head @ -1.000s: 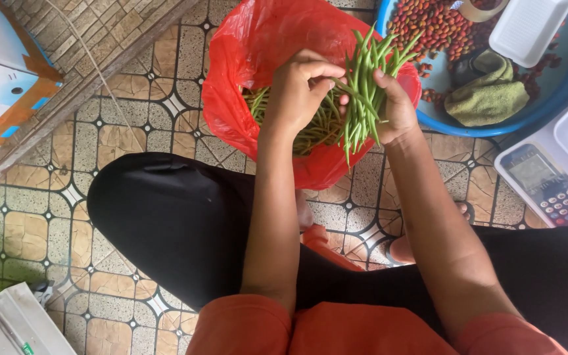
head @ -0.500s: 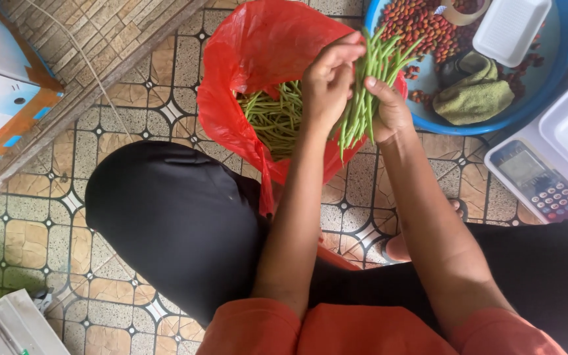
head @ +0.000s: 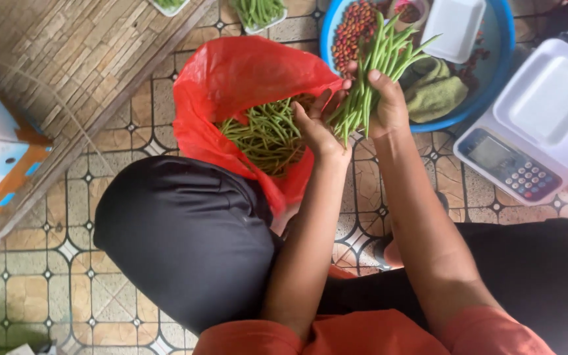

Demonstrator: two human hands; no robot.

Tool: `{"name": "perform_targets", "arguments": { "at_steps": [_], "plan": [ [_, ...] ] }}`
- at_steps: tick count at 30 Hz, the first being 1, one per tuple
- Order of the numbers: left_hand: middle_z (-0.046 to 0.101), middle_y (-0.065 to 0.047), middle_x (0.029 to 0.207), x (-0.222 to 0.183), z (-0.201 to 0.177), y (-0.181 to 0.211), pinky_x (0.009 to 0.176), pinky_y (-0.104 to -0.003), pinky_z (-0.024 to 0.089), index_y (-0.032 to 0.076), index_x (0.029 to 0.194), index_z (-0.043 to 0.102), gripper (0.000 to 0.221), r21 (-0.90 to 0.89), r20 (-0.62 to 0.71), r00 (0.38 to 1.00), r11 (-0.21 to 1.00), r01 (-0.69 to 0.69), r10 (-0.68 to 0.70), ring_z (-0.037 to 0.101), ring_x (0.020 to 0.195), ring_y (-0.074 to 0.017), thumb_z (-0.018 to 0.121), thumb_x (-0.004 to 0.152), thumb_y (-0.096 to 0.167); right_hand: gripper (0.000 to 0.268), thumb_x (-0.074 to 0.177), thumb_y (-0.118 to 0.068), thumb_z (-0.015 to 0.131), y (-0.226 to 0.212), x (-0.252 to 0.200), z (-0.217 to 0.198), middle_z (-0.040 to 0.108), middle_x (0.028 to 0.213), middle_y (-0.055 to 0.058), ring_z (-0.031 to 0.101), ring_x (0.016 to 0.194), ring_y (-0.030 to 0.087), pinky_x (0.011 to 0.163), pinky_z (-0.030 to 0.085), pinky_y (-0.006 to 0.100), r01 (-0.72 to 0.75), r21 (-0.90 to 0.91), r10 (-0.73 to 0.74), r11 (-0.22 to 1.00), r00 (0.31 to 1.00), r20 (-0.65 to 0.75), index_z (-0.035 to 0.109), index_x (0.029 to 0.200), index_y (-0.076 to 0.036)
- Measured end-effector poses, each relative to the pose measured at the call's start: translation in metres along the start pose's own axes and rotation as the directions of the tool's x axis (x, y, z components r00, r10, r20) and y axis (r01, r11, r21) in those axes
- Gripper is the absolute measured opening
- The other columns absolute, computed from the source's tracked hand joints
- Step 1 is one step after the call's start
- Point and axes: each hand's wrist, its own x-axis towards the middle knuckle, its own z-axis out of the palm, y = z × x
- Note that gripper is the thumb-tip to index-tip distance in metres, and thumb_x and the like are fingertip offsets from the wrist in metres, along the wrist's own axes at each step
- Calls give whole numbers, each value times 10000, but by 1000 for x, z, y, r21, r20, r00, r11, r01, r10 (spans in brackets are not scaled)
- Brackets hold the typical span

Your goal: Arranging long beans from a plastic bag into a tray on a scale for weighing

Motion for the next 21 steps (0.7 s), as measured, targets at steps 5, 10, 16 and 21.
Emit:
{"name": "perform_targets", "arguments": {
  "at_steps": [5, 10, 16, 21],
  "plan": [
    [707, -149, 863, 6, 5, -28, 811, -428, 579, 2, 982, 713, 695, 94, -104, 990, 992, -83, 93, 697, 832, -294, 452, 1014, 646, 439, 841, -168, 844, -1, -9, -16, 703, 1087, 89, 694, 839, 202, 781, 646, 394, 18, 52, -16, 998, 999, -37, 616, 1184, -15],
    [678, -110, 895, 14, 3, -73, 775, -383, 636, 31, 1088, 738, 605, 238, 47, 999, 971, 5, -16, 711, 856, -239, 632, 967, 614, 212, 835, 9, 760, -12, -13, -48, 746, 955, 203, 764, 773, 342, 759, 671, 523, 185, 63, -158, 981, 941, -299, 678, 1028, 40],
    [670, -79, 1290, -37, 25, -88, 775, -308, 423, 182, 1271, 647, 804, 420, -141, 945, 847, 327, -294, 629, 1066, -199, 403, 794, 781, 206, 837, -58, 771, -68, -47, -80, 734, 957, 99, 684, 742, 208, 696, 633, 385, 292, -50, -287, 955, 872, -397, 676, 994, 37],
    [690, -131, 1169, -37, 11, -159, 890, -404, 493, 144, 1187, 658, 709, 361, -122, 938, 866, 346, -324, 655, 1104, -280, 426, 900, 750, 255, 853, -102, 762, -100, -90, -102, 711, 921, 127, 700, 756, 244, 709, 632, 380, 295, -118, -315, 948, 828, -464, 633, 1058, -21]
  ]
}}
